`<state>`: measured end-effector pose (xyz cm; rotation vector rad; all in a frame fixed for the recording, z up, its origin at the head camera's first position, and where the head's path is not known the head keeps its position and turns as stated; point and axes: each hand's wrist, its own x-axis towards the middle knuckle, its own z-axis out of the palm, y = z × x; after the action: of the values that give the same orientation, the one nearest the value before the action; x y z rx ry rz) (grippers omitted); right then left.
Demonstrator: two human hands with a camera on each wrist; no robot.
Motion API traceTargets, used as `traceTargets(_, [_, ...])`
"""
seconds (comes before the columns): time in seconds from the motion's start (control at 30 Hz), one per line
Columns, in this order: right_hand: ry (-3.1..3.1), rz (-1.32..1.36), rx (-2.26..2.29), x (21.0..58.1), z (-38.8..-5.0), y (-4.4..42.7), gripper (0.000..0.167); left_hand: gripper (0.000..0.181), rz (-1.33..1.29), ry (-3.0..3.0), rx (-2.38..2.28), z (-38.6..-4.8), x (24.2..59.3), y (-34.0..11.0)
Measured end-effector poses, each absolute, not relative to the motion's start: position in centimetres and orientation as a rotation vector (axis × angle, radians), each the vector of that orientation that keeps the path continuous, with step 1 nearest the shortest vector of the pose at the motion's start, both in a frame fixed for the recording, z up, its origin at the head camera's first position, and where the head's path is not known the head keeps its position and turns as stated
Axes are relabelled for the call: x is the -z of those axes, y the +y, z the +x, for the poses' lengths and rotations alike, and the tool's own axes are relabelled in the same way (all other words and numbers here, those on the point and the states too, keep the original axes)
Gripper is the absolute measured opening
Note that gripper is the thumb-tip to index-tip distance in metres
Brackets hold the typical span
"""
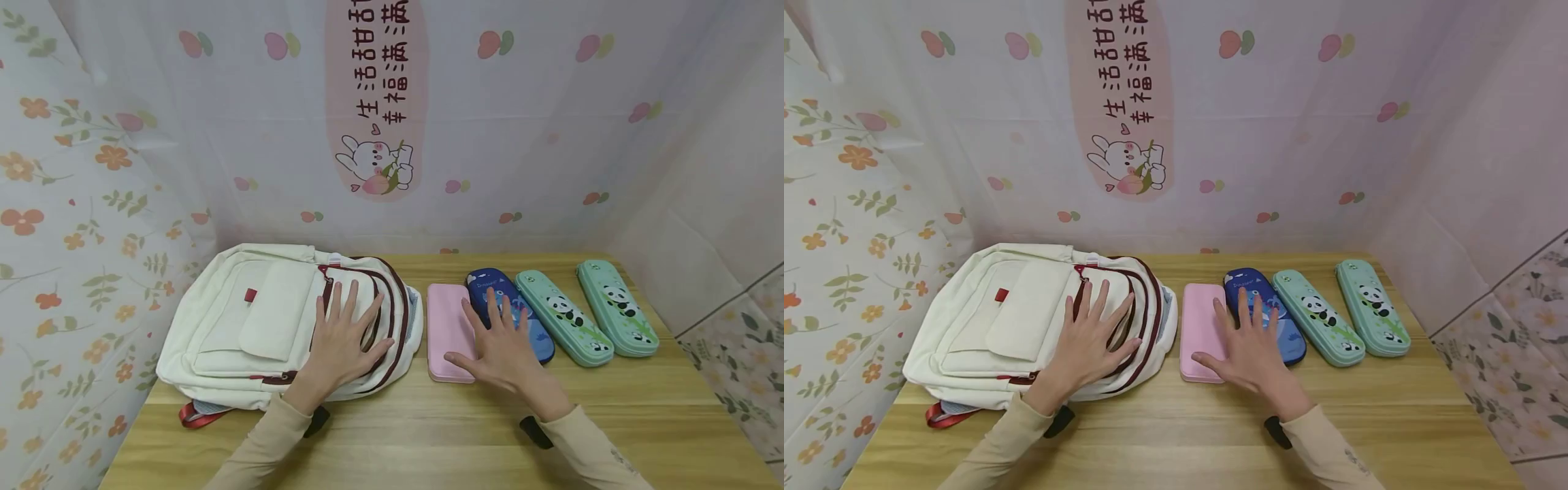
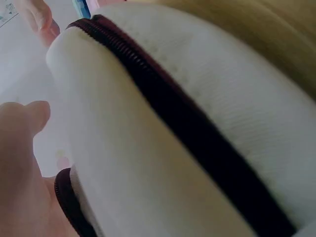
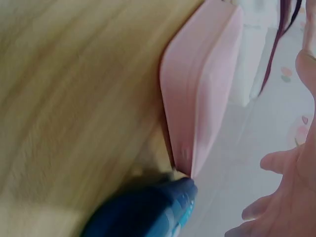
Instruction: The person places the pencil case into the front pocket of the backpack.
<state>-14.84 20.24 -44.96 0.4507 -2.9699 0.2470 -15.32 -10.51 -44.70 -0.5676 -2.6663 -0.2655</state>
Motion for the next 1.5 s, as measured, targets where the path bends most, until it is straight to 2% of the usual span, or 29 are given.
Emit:
traceTargets(0.57, [-2.993,0.517,-0.433,47.3,-14.2,17.4,0.1,0.067,-0.554,-2.711,0.237,-15.0,45.5,-10.9])
traceTargets(1.0, [-3.029,0.449,-0.513,47.8,-13.6,17.0,0.097,0.071,-0.551,-2.663,0.224,-15.2,44.9,-11.4])
traceTargets(1.27, [-3.036,0.315,-0.402,46.5,-13.1,16.9,0.092,0.062,-0.539,-2.566,0.313,-15.5,44.6,-12.0])
traceTargets(1.5, [-3.135,0.16,-0.384,46.1,-12.8,17.0,0.097,0.041,-0.556,-2.354,0.36,-16.1,44.5,-12.1])
